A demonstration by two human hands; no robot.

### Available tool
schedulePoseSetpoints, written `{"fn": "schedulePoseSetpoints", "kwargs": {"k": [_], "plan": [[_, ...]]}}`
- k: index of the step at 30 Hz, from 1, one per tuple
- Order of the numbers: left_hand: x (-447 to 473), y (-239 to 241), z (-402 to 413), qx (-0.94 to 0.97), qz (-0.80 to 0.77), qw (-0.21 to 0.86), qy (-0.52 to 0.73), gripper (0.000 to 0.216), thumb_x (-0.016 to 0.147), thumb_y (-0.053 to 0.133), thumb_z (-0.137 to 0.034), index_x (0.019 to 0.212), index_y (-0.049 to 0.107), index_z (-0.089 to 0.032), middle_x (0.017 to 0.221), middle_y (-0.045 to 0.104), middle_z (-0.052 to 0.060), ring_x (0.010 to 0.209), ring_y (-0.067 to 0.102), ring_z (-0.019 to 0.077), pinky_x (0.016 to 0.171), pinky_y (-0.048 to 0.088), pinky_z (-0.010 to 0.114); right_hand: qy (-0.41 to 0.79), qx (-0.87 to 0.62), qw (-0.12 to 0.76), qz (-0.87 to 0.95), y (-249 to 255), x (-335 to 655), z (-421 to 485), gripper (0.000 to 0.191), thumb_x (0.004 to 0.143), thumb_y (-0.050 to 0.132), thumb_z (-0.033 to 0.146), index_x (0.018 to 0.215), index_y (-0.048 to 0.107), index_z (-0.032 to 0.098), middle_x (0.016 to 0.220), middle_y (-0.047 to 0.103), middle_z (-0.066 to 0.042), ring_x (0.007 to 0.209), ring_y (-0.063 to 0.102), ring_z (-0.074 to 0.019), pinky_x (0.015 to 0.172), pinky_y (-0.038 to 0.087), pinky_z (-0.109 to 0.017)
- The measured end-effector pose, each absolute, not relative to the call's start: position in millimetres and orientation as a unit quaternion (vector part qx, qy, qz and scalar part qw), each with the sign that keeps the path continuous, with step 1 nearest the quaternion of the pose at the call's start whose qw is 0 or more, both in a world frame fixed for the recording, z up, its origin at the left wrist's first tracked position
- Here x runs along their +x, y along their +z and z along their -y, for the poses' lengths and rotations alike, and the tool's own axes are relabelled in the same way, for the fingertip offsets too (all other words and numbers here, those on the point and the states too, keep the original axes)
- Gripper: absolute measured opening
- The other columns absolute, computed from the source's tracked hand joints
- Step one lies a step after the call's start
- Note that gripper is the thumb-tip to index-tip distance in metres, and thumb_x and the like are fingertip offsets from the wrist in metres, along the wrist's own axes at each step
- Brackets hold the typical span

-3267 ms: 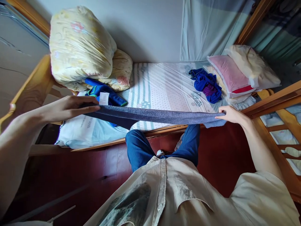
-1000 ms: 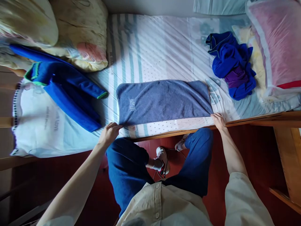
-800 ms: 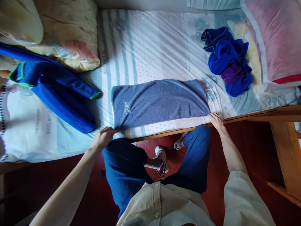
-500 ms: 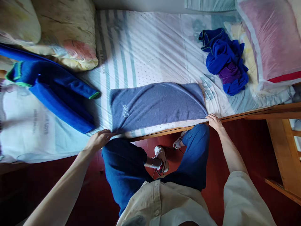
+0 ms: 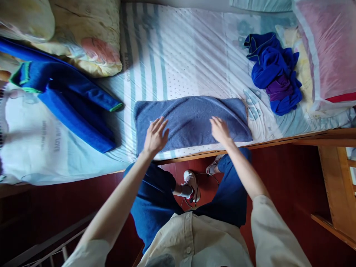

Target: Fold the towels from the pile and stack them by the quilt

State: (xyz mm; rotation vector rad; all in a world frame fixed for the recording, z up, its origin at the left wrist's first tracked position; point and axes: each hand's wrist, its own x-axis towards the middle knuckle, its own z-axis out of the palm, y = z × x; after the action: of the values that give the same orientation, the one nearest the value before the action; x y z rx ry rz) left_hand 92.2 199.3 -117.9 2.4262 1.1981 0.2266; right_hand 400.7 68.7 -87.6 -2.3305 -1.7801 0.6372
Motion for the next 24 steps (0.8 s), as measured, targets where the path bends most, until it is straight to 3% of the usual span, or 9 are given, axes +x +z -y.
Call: {"fn": "schedulePoseSetpoints", "kwargs": {"k": [3,9,17,24], "plan": [[133.3,-159.5,-174.4,0.844,-0.465,0.232,0.129,0.060,0.105,0.044,-0.036,0.161,0.047,-0.015,0.173,0.035,0.018,0.165,0.025,0.0320,0.134,0.020,0.060,0.216,-0.730,0.191,0.620,-127.9,318.5,-109.4,0.059,0.104,0.040,0.017,0.162,0.047,0.013,0.172,0.040,-0.012,0.164,0.028,-0.0262,0.137,0.023,-0.050],[137.6,-204.7,-151.5,0.806,-0.506,0.287,0.112,0.063,0.104,0.043,-0.037,0.163,0.046,-0.016,0.175,0.028,0.016,0.166,0.017,0.0336,0.136,0.008,0.062,0.246,-0.741,0.183,0.597,-181.1,258.8,-120.4,0.067,0.106,0.040,0.020,0.171,0.028,0.018,0.175,0.034,-0.008,0.166,0.024,-0.0237,0.138,0.015,-0.054],[134.5,-199.1,-153.1,0.805,-0.502,0.288,0.133,0.065,0.102,0.042,-0.039,0.162,0.049,-0.016,0.174,0.034,0.014,0.167,0.017,0.0330,0.136,0.008,0.059,0.240,-0.718,0.130,0.640,-177.8,295.2,-105.8,0.066,0.108,0.041,0.030,0.171,0.028,0.014,0.176,0.030,-0.009,0.167,0.021,-0.0228,0.139,0.012,-0.048],[135.7,-198.5,-152.0,0.798,-0.507,0.293,0.142,0.065,0.100,0.044,-0.036,0.162,0.048,-0.018,0.175,0.030,0.013,0.167,0.017,0.0315,0.136,0.007,0.059,0.188,-0.778,0.091,0.593,-177.6,408.8,-46.8,0.068,0.108,0.038,0.039,0.170,0.030,0.011,0.177,0.028,-0.010,0.167,0.021,-0.0240,0.139,0.012,-0.048]]}}
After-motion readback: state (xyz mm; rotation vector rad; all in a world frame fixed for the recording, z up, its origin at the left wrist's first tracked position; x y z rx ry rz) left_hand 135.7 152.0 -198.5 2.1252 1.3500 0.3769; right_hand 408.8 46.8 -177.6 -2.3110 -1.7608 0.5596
